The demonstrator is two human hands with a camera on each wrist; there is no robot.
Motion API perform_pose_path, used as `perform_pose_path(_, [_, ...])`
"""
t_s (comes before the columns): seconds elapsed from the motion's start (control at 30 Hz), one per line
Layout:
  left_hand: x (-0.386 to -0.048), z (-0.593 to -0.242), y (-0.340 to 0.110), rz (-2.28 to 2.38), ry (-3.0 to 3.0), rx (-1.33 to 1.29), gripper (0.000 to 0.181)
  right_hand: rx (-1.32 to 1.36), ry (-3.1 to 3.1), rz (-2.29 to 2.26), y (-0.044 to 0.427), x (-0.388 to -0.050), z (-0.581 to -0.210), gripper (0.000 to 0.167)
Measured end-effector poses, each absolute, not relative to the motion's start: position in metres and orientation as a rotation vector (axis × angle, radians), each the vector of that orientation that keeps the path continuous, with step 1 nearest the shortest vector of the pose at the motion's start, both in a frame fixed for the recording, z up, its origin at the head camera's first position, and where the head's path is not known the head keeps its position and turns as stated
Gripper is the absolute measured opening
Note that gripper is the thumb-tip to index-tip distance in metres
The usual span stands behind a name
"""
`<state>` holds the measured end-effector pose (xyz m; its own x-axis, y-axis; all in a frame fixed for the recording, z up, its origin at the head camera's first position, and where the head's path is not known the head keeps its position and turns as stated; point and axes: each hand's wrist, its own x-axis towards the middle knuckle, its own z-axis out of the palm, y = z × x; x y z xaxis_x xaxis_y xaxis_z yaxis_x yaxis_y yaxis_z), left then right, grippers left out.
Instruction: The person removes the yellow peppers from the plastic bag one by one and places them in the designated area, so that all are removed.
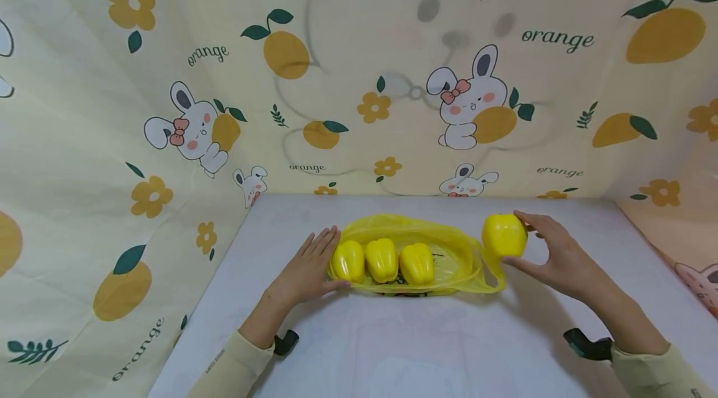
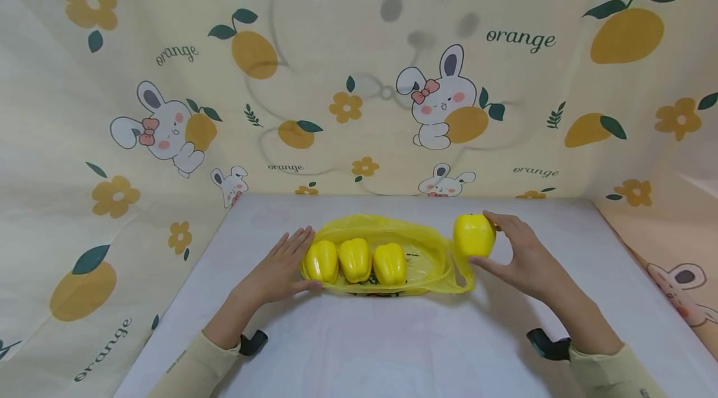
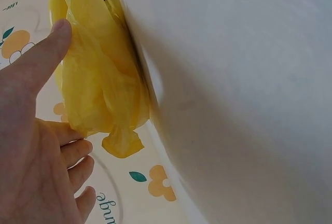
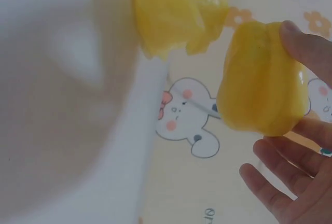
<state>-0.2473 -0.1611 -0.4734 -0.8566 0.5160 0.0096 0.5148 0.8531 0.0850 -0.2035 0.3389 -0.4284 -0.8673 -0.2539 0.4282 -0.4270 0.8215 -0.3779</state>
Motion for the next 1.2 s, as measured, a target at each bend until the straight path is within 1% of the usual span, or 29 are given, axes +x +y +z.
perform_pose_path(0.47, [-0.249, -0.475, -0.160, 0.130, 3.009, 0.835, 0.113, 0.483, -2.672, 0.673, 0.359, -0.209, -0.444, 0.097])
perform_pose_path(0.63, [-0.248, -0.474, -0.160, 0.141, 3.006, 0.834, 0.113, 0.511, -2.671, 0.683, 0.365, -0.209, -0.452, 0.095])
perform_pose_path(0.77, [-0.248, -0.473, -0.160, 0.148, 3.007, 0.833, 0.113, 0.518, -2.691, 0.700, 0.368, -0.210, -0.458, 0.093])
perform_pose_path(1.2, [-0.247, -0.474, -0.161, 0.137, 3.011, 0.835, 0.113, 0.504, -2.787, 0.800, 0.369, -0.216, -0.475, 0.095])
